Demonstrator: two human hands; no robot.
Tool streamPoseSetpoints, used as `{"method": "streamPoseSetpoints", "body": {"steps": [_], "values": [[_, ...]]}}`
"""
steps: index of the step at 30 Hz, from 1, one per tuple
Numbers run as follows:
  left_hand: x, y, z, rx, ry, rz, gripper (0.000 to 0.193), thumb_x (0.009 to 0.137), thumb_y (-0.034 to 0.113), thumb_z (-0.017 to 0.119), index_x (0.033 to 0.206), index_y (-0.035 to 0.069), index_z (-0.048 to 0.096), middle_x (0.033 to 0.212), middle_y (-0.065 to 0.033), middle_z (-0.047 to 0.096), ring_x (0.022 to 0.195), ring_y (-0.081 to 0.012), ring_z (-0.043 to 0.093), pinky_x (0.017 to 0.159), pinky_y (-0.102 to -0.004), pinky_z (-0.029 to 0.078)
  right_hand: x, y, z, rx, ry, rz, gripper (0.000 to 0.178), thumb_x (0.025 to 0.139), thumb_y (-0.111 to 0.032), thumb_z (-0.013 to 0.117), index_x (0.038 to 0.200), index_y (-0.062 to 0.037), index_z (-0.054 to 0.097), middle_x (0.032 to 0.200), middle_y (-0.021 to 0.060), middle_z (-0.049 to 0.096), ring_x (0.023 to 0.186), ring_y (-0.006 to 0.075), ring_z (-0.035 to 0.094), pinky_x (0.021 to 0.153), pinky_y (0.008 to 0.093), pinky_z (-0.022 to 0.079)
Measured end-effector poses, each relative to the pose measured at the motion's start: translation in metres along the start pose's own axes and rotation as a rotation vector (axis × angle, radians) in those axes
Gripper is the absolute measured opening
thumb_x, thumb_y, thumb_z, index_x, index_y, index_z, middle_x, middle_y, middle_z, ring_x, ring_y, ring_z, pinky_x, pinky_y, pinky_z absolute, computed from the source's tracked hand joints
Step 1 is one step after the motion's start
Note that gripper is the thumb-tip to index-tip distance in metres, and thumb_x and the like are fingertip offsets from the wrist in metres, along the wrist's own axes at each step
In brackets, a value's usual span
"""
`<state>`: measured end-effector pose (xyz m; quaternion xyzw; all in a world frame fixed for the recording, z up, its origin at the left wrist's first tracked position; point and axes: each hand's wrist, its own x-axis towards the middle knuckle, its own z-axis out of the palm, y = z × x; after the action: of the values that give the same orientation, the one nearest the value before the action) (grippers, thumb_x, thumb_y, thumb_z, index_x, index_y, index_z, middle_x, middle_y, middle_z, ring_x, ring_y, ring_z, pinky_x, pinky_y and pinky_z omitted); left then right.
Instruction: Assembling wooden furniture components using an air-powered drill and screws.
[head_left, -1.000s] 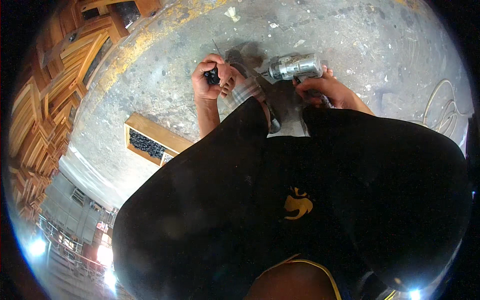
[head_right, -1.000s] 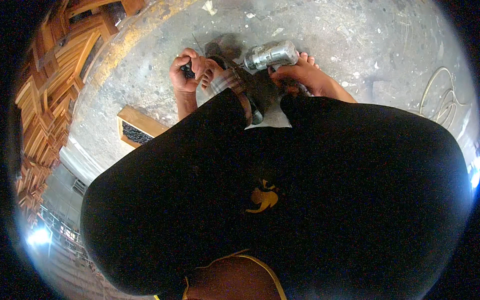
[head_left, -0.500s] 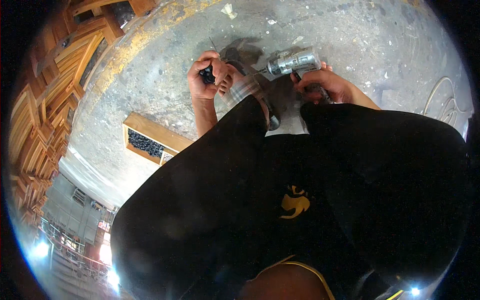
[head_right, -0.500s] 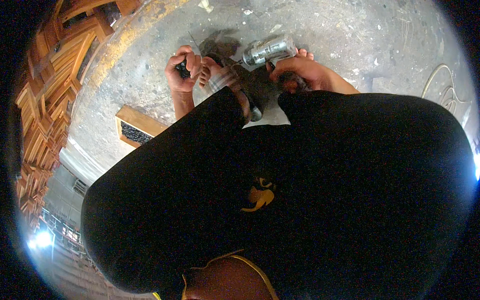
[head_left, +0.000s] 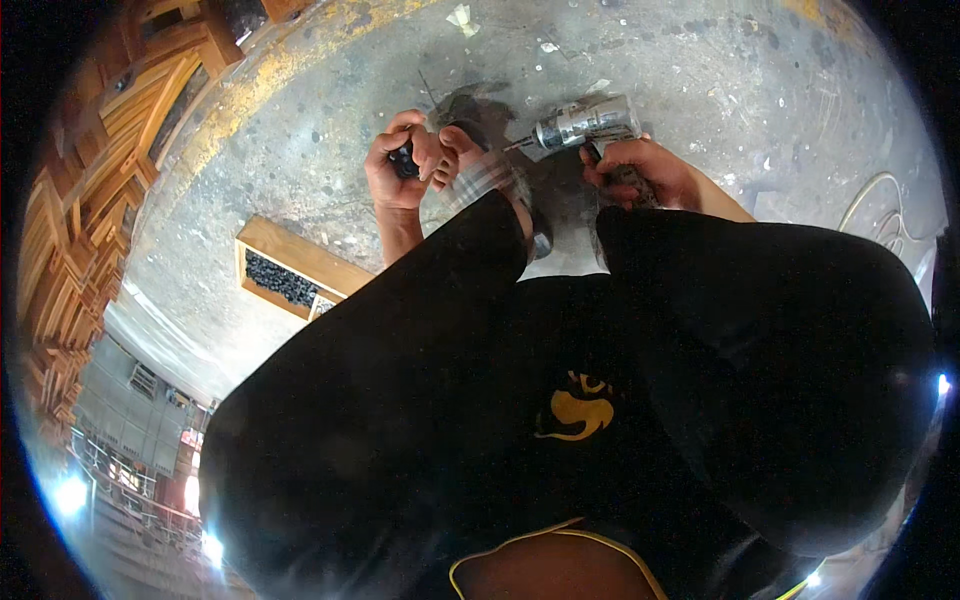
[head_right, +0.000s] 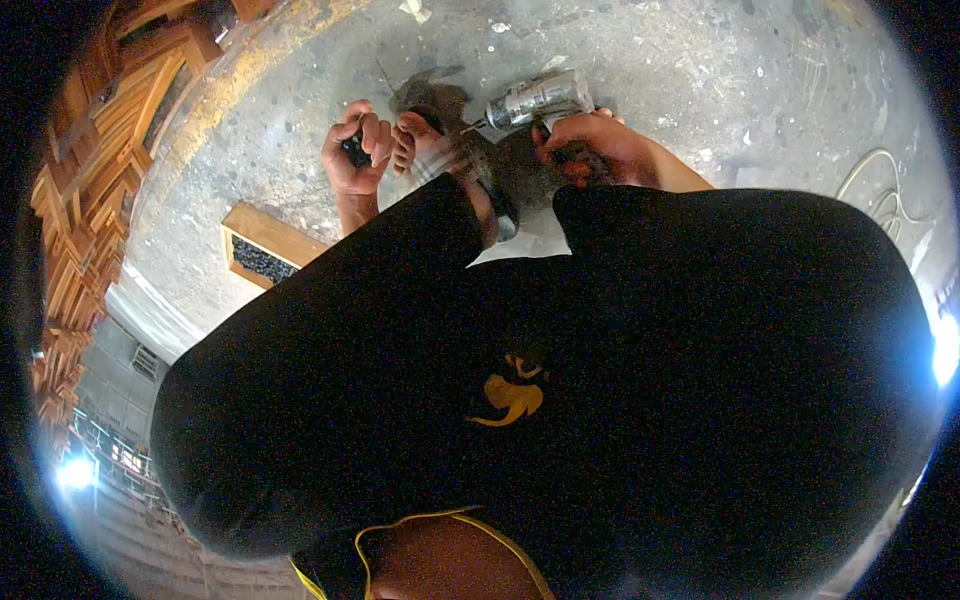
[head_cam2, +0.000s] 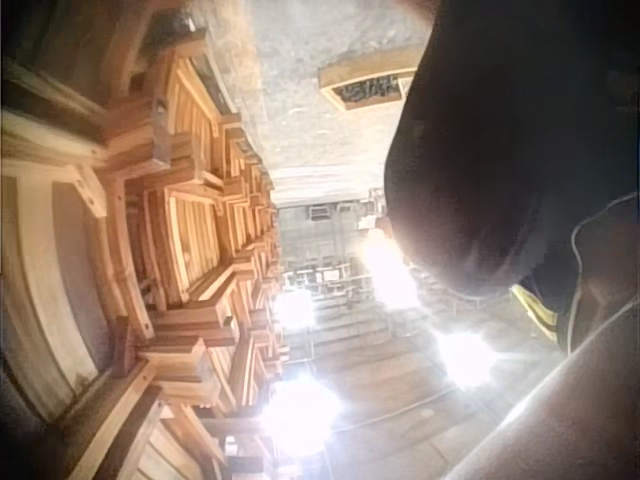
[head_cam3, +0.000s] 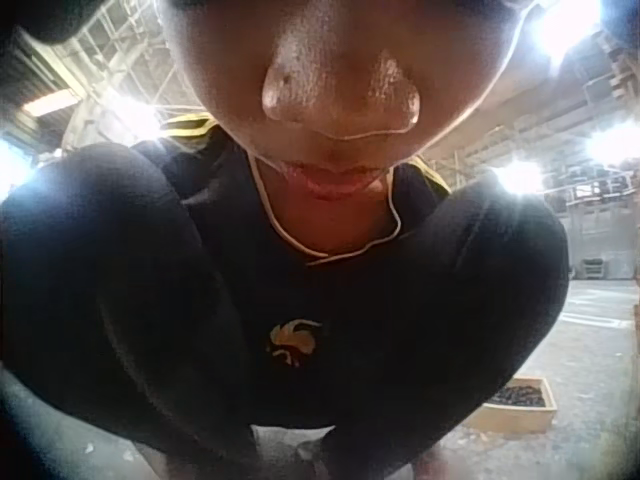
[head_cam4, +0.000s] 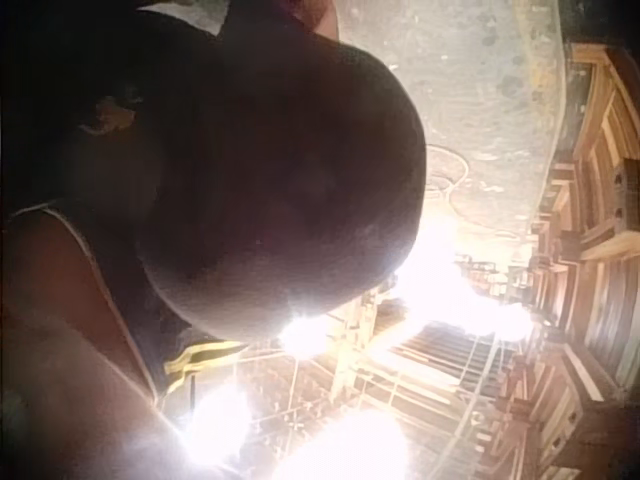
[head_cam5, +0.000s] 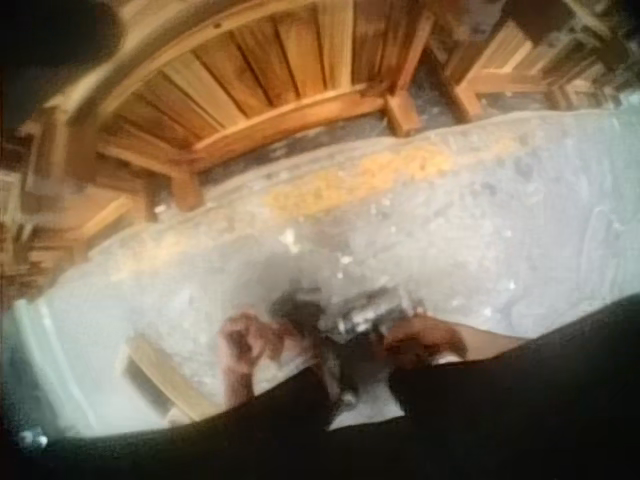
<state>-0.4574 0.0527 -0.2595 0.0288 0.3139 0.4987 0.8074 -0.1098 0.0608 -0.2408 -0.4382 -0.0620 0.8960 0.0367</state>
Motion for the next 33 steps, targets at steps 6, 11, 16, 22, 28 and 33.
{"method": "streamPoseSetpoints", "body": {"steps": [6,11,16,22,28,33], "values": [[-0.015,0.007,-0.004,-0.021,0.043,-0.002,0.032,0.084,0.015,0.045,0.106,-0.003,0.059,0.055,-0.0084,0.047,0.045,-0.0188,0.037,0.042,-0.0306,0.032,-0.005,-0.008,0.002,0.16,-0.096,0.065,0.023,0.079,-0.014,0.059,0.1,-0.0063,0.056,0.078,0.0048,0.058,0.046,0.0081,0.043,0.044,0.0244,0.037],[-0.03,0.001,-0.006,-0.039,0.133,0.048,0.032,0.084,0.017,0.046,0.107,-0.002,0.059,0.054,-0.0081,0.044,0.046,-0.019,0.037,0.044,-0.03,0.031,0.003,-0.007,0.003,0.127,-0.062,0.092,0.022,0.079,-0.013,0.057,0.1,-0.0067,0.056,0.078,0.0043,0.058,0.046,0.0085,0.044,0.044,0.0247,0.037],[-0.043,-0.005,-0.003,-0.104,0.129,0.032,0.033,0.085,0.016,0.045,0.109,-0.002,0.058,0.055,-0.0084,0.046,0.048,-0.0196,0.039,0.045,-0.0298,0.032,0.003,-0.017,0.007,0.119,-0.009,0.187,0.023,0.078,-0.013,0.056,0.1,-0.0071,0.056,0.079,0.0026,0.057,0.046,0.0086,0.043,0.043,0.0251,0.037],[-0.047,-0.005,-0.005,-0.125,0.102,-0.022,0.033,0.085,0.015,0.044,0.11,0.0,0.058,0.054,-0.0069,0.044,0.048,-0.0191,0.039,0.047,-0.0297,0.032,0.022,0.011,-0.014,-0.222,-0.054,-0.151,0.022,0.078,-0.012,0.057,0.099,-0.0063,0.057,0.077,0.0038,0.058,0.045,0.0091,0.042,0.044,0.0267,0.038],[-0.015,0.0,0.006,-0.014,0.035,-0.007,0.032,0.085,0.015,0.048,0.112,0.002,0.06,0.054,-0.0036,0.043,0.048,-0.0165,0.036,0.045,-0.0282,0.031,0.002,-0.008,0.012,0.024,0.02,0.055,0.019,0.079,-0.014,0.058,0.097,-0.0063,0.057,0.077,0.0044,0.058,0.044,0.0089,0.042,0.043,0.0261,0.038],[-0.008,0.01,0.018,-0.077,0.033,0.011,0.033,0.085,0.014,0.044,0.109,-0.001,0.06,0.054,-0.0073,0.044,0.048,-0.019,0.037,0.046,-0.0301,0.032,0.005,-0.012,0.005,0.039,-0.103,0.073,0.019,0.08,-0.016,0.057,0.097,-0.0062,0.056,0.078,0.0046,0.058,0.044,0.0088,0.042,0.042,0.0267,0.039]]}}
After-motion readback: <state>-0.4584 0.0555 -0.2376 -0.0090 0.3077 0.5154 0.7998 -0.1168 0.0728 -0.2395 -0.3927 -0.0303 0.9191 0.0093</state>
